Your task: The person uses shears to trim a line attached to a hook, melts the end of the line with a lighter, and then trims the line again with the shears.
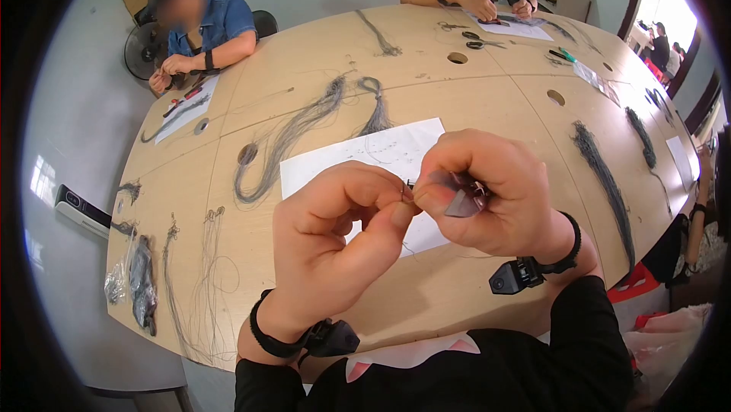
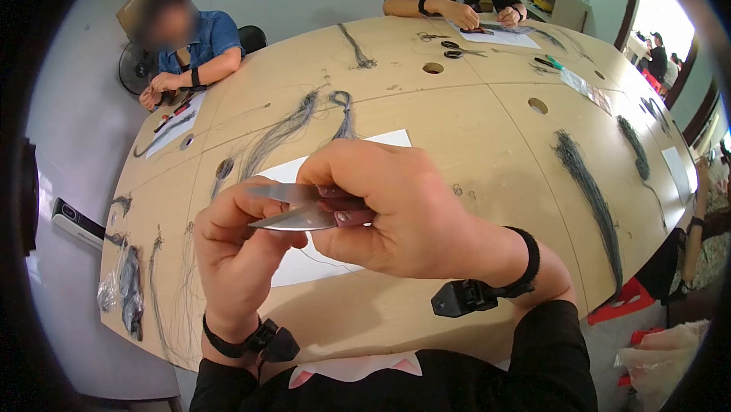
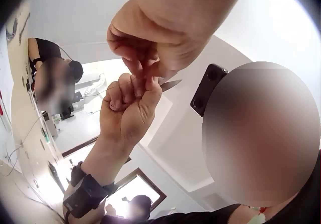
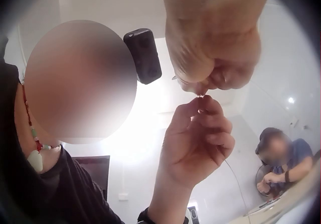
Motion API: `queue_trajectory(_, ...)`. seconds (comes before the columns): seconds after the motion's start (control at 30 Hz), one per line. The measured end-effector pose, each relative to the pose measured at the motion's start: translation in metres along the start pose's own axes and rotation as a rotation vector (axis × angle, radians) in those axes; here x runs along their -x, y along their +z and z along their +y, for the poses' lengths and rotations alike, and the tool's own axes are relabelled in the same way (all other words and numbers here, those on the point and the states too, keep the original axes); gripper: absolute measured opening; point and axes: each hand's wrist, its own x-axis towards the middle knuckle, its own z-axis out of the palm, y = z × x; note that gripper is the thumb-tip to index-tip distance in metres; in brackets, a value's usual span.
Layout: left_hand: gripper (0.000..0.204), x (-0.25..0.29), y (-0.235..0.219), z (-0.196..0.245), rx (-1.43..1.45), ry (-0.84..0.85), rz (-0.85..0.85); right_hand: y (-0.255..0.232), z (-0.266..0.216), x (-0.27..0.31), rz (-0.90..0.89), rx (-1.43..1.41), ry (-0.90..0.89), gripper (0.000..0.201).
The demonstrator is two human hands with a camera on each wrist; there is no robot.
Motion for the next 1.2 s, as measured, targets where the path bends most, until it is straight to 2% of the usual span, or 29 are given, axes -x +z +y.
queue_trajectory(0.07,0.004,0.000,-0.002,0.001,0.158,0.000,0.012,-0.003,0.003,0.000,-0.018,0.036,-0.009,0.012)
queue_trajectory(0.13,0.004,0.000,-0.002,0.004,0.171,-0.012,0.039,-0.008,0.003,-0.003,-0.037,0.071,-0.021,0.016)
queue_trajectory(0.2,0.003,0.001,-0.004,0.005,0.185,-0.025,0.065,-0.012,-0.001,-0.006,-0.145,0.079,-0.030,0.037)
queue_trajectory(0.23,0.004,0.001,-0.006,0.005,0.205,-0.037,0.042,-0.011,0.001,-0.006,-0.146,0.079,-0.031,0.037)
queue_trajectory(0.3,0.005,0.001,-0.008,0.004,0.224,-0.048,0.018,-0.008,0.006,-0.006,-0.197,0.165,-0.103,0.055)
queue_trajectory(0.43,0.006,0.001,-0.010,0.003,0.224,-0.039,-0.025,-0.007,0.001,-0.008,-0.202,0.162,-0.160,0.039)
queue_trajectory(0.8,0.012,0.001,-0.007,-0.001,0.098,-0.014,-0.089,-0.001,0.004,-0.007,-0.148,0.191,-0.216,0.032)
queue_trajectory(0.9,0.008,0.001,-0.002,0.004,0.047,-0.070,0.013,-0.002,0.004,-0.007,-0.145,0.196,-0.226,0.031)
queue_trajectory(1.0,0.007,0.001,-0.005,0.003,0.049,-0.059,-0.029,-0.003,0.003,-0.008,-0.166,0.209,-0.233,0.029)
queue_trajectory(1.07,0.013,0.001,-0.010,0.001,0.058,-0.022,-0.146,-0.004,0.002,-0.009,-0.173,0.208,-0.236,0.029)
queue_trajectory(1.2,0.013,0.002,-0.010,0.002,0.051,-0.030,-0.138,-0.005,0.002,-0.008,-0.204,0.176,-0.206,0.028)
